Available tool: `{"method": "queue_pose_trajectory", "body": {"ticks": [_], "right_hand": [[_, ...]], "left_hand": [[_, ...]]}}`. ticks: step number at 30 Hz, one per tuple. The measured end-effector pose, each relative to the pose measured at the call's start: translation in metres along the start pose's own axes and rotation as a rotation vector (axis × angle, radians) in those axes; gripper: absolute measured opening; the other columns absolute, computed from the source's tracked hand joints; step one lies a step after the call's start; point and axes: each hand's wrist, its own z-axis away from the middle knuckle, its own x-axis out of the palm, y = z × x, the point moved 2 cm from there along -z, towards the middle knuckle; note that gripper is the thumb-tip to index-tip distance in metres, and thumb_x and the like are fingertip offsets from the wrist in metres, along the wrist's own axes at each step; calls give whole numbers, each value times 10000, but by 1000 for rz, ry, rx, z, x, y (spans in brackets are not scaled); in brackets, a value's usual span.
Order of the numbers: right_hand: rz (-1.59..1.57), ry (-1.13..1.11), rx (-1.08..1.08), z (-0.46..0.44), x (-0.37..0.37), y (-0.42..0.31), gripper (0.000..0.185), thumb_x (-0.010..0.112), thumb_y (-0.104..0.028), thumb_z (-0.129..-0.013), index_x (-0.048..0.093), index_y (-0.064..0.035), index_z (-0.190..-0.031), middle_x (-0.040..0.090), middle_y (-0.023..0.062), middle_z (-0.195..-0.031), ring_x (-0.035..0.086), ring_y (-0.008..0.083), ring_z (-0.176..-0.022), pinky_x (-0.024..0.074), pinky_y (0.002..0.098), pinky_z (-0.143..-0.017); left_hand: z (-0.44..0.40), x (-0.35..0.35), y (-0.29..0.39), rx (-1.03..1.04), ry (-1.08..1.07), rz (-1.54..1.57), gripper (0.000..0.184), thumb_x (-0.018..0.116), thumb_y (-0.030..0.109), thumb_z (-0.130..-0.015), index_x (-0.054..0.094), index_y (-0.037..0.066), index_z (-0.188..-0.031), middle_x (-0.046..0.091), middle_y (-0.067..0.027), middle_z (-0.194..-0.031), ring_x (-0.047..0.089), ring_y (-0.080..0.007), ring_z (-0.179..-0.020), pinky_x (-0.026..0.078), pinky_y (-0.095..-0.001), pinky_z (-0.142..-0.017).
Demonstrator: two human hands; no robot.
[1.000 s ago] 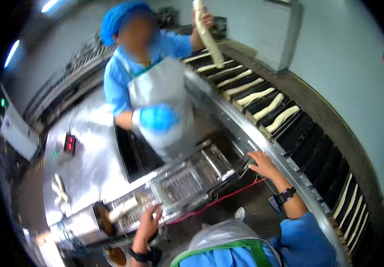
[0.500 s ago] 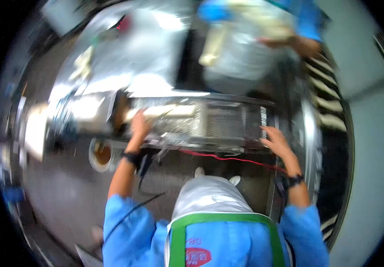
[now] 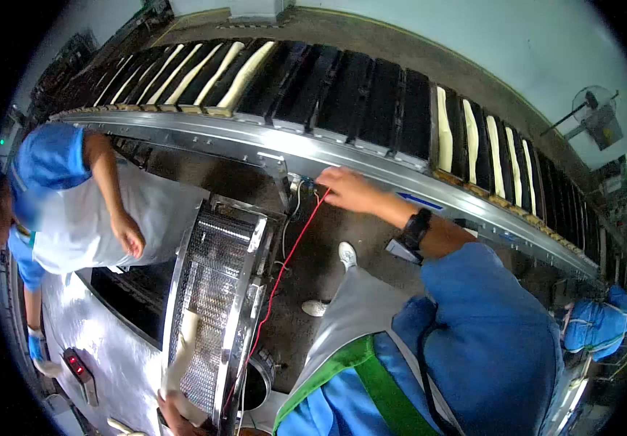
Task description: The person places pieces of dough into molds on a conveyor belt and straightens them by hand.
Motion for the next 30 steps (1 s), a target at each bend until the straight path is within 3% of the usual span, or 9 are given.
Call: {"method": "queue_pose_trajectory", "body": {"ticks": [3, 5, 7, 13, 15, 18, 22, 26, 30], "right_hand": [[-142, 31, -10, 32, -12, 44, 367, 554, -182, -749, 479, -26, -1072, 503, 139, -1046, 468, 256, -995, 362, 349, -868], [-803, -162, 60, 41, -6, 67, 314, 514, -162, -809, 473, -3, -1077, 521, 122, -1054, 505, 181, -965, 394, 304, -838], [-910, -253, -58, 62, -35, 46, 332, 466, -233, -842, 471, 0, -1078, 519, 126, -1051, 507, 182, -960, 400, 295, -829], [-2146, -810, 126, 25, -52, 0, 545, 321, -499, -826, 437, -42, -1098, 497, 143, -1068, 484, 258, -1004, 429, 362, -805], [-2258, -582, -1, -19, -53, -11, 494, 342, -480, -831, 446, -65, -1078, 494, 119, -1072, 487, 242, -997, 441, 365, -783], [-2083, -125, 91, -27, -72, 20, 355, 467, -326, -828, 436, -83, -1085, 499, 73, -1071, 497, 187, -956, 442, 352, -779], [-1961, -275, -93, -28, -86, 20, 344, 538, -117, -774, 430, -110, -1100, 485, 93, -1104, 462, 189, -1009, 407, 392, -820], [-1811, -468, 16, -14, -59, -13, 406, 549, -68, -757, 402, -107, -1133, 463, 106, -1137, 435, 199, -1046, 372, 368, -865], [-1587, -530, -65, -1, -52, -74, 419, 564, -43, -738, 388, -113, -1111, 437, 71, -1123, 409, 189, -1046, 371, 366, -860]], "left_hand": [[97, 113, 107, 277, -156, 64, 503, 457, 173, -793, 280, 24, -1240, 455, -150, -1097, 506, -198, -900, 421, -272, -745], [121, 168, 152, 313, -139, 13, 550, 451, 203, -778, 245, 43, -1262, 442, -127, -1077, 499, -194, -867, 432, -283, -727], [150, 232, 186, 421, -277, 55, 580, 496, 175, -736, 255, 13, -1238, 453, -153, -1051, 505, -228, -854, 437, -319, -735], [184, 352, 238, 413, -589, 85, 505, 589, 197, -609, 391, -2, -1028, 504, -118, -915, 549, -167, -746, 491, -267, -637], [156, 363, 235, 356, -702, -26, 434, 596, 187, -600, 417, 17, -956, 518, -96, -864, 550, -157, -747, 483, -255, -623], [148, 382, 205, 357, -755, -271, 283, 591, 151, -614, 415, 55, -813, 501, -27, -767, 492, -89, -694, 401, -199, -607], [141, 374, 175, 294, -661, -269, 232, 558, 98, -668, 443, 30, -858, 496, -21, -795, 477, -85, -704, 393, -201, -603], [166, 327, 133, 240, -428, -100, 374, 552, 142, -699, 429, -5, -1020, 518, -83, -874, 515, -143, -756, 432, -257, -646], [188, 270, 95, 112, -311, -169, 290, 564, 159, -697, 456, 26, -930, 519, -86, -805, 532, -157, -697, 432, -263, -608]]}}
